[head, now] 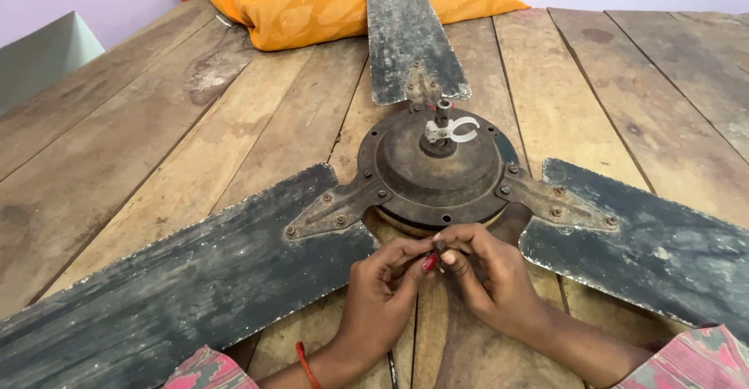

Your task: The person aligns three ceiling fan blades to the central motor housing on a wooden table. They insert screws into the blade mounting holes and tighten them with a blue-handled screwdriver. The person repeats this process for each blade, securing them to the fan hub.

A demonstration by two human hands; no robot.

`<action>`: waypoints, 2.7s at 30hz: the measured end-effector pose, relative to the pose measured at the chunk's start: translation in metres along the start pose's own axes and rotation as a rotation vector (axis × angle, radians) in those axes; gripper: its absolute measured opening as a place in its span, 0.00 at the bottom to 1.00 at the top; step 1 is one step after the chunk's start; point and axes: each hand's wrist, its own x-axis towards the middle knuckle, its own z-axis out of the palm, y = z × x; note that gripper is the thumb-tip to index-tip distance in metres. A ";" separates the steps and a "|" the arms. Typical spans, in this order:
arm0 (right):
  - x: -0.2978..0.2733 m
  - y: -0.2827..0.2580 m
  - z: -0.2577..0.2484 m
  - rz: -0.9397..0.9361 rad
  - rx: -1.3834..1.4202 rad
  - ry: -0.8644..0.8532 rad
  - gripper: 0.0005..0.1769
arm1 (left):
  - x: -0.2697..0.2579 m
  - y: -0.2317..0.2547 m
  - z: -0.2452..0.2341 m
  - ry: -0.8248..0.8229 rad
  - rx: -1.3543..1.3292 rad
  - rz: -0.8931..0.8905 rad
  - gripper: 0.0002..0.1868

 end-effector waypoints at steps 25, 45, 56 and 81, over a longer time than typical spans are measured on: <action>0.036 -0.016 -0.023 -0.029 -0.538 0.119 0.17 | -0.003 0.000 0.002 -0.052 -0.101 0.041 0.06; 0.045 -0.015 -0.039 -0.194 -0.797 0.041 0.10 | -0.003 0.002 0.002 -0.075 -0.046 -0.013 0.06; 0.043 -0.012 -0.040 -0.306 -0.843 0.007 0.11 | -0.003 0.001 0.002 -0.082 -0.042 -0.021 0.06; 0.035 -0.028 -0.026 -0.373 -0.961 -0.019 0.16 | -0.002 0.000 0.003 -0.062 -0.091 0.030 0.07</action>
